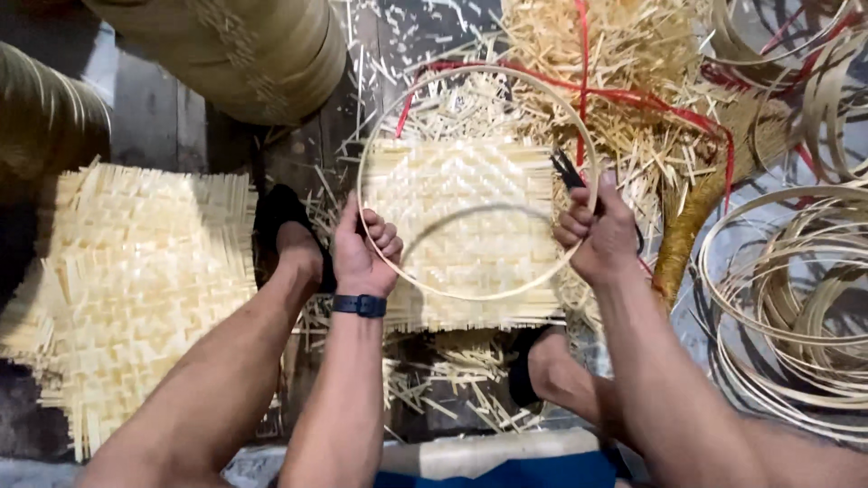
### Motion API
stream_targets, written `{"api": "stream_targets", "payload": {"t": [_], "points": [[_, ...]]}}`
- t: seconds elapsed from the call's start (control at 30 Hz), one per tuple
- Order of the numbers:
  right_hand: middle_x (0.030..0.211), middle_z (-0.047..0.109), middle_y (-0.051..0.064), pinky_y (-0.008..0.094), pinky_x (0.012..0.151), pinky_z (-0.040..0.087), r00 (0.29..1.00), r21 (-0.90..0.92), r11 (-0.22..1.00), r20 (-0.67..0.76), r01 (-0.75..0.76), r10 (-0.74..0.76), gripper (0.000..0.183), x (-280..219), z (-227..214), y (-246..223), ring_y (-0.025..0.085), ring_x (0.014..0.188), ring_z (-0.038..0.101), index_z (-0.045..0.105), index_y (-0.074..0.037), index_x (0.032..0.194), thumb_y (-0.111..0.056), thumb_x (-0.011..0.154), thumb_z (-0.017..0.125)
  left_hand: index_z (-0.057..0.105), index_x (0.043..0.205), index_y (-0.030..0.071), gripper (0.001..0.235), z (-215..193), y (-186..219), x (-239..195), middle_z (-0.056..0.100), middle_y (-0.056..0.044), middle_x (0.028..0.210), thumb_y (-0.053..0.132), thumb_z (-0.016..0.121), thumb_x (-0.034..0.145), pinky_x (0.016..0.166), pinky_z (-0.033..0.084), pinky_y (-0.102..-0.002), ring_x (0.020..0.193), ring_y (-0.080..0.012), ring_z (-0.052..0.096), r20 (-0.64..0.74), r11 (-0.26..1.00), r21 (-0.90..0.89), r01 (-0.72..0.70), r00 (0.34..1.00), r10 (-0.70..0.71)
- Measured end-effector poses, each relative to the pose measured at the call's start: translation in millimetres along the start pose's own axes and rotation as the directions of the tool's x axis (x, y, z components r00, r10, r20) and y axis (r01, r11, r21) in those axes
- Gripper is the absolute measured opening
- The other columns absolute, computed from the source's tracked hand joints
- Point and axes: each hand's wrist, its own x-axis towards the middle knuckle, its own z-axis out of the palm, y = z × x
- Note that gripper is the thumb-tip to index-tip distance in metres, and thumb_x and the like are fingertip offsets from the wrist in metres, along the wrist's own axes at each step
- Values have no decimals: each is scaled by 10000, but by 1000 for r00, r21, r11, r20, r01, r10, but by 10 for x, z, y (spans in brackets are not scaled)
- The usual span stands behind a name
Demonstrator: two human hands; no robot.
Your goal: The person sits on the floor assembling bamboo steamer baskets. They place a square woven bamboo mat over a round rim, press a wooden block mold into the center to seat the mat, trim the overhanging mat edges with scissors, and set finished baskets onto a stack.
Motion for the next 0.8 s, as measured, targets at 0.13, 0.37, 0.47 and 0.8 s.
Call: {"api": "stream_targets", "payload": {"t": [0.13,0.37,0.47,0.8], "points": [[562,242,-46,274,374,197,974,50,997,-221,63,-51,493,123,-103,105,99,436,219,421,-159,712,-530,1015,541,515,632,155,484,-285,-105,52,391,40,480,442,637,1002,356,288,-244,401,-103,366,12,1000,-7,-30,999,30],[727,644,-13,294,460,522,952,-401,886,-95,231,-291,297,116,-29,336,114,555,608,660,-178,1168,-374,948,626,815,1047,276,263,-201,-129,-98,543,12,644,440,629,958,374,338,-215,474,-67,444,-147,960,79,-268,949,277],[895,731,45,336,595,575,921,-679,681,-18,274,-388,352,343,-416,662,155,725,705,740,-58,1209,-254,917,730,792,1065,102,301,-586,-122,130,698,-48,840,371,733,945,478,490,-309,575,-123,556,-313,718,672,-181,810,497],[940,755,203,355,820,554,847,-946,182,140,267,-513,332,419,-555,814,275,846,745,783,-72,1146,-181,833,799,803,1045,44,307,-1007,17,449,776,-169,931,159,834,762,792,571,-338,829,-236,741,212,-173,976,-133,770,602]]}}
